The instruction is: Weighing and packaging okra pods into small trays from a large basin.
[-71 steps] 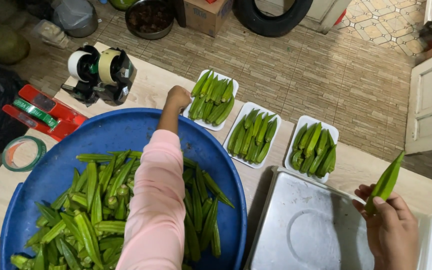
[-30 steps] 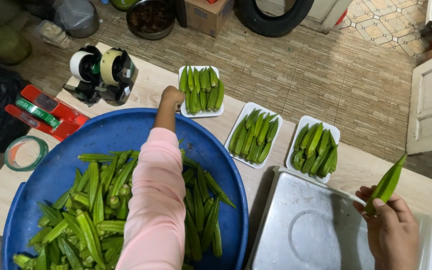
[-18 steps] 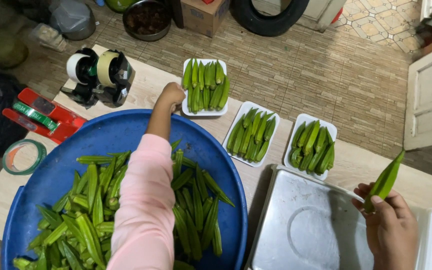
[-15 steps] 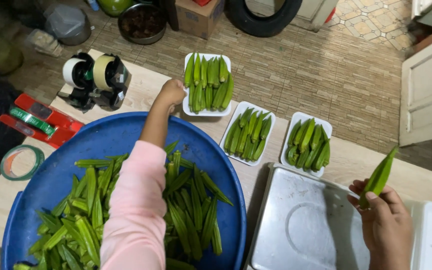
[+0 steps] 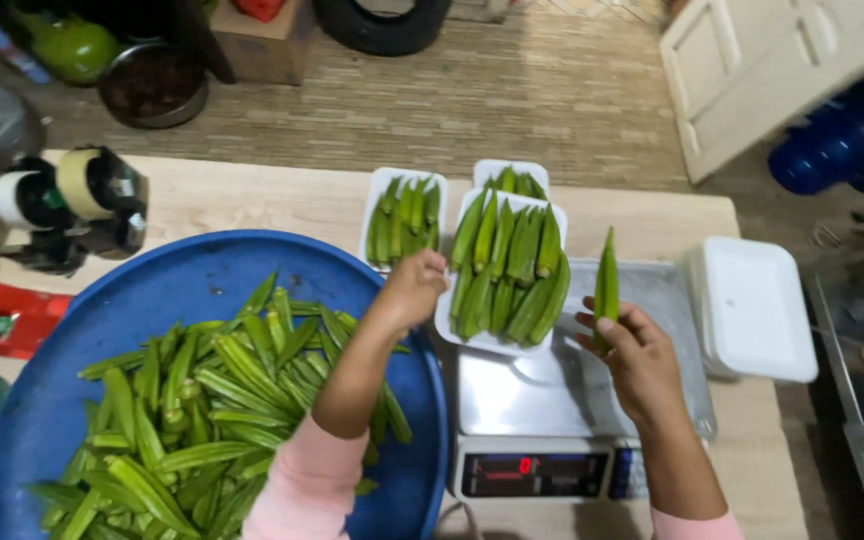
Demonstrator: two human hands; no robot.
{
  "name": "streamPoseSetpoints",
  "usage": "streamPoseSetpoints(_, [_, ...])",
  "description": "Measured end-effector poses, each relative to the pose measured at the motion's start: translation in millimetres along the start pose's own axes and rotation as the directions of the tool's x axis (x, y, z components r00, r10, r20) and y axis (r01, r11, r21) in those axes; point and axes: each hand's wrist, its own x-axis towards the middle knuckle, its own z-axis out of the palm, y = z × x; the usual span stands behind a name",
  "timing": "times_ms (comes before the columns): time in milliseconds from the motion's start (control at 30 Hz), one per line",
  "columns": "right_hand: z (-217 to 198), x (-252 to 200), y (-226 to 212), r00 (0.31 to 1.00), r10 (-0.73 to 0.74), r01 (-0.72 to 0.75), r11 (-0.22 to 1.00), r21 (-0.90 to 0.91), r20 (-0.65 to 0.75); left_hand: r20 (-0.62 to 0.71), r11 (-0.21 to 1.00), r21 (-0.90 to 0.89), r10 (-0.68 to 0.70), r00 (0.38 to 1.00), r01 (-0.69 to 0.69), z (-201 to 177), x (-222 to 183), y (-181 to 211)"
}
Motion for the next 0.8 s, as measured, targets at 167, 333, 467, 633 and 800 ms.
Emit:
streamPoseSetpoints(167, [-37,-30,13,0.997,0.052,-0.055,0.998,-0.042,-0.064,0.057,0.999,0.016,-0.045,0.997,0.044,70,-36,-26])
streamPoseSetpoints(333, [-49,-54,10,0.984,0.082,-0.081,0.997,0.007,-0.157,0.066,0.991,0.107,-0.084,0.994,0.077,98,-57,-38])
streamPoseSetpoints(467, [-62,-57,25,0.986,0.092,-0.103,0.992,-0.075,-0.137,0.029,0.978,0.200,-0.059,0.998,0.052,107,-61,-46])
streamPoseSetpoints(633, [-58,-65,18,0.990,0.090,-0.099,0.991,-0.092,-0.104,-0.048,0.953,0.302,-0.012,0.999,0.026,103,-78,-26])
streamPoseSetpoints(800, [-78,-56,38,0.981,0.007,-0.045,0.981,-0.190,-0.193,-0.103,0.842,0.514,0.251,0.962,-0.165,106,-133,37])
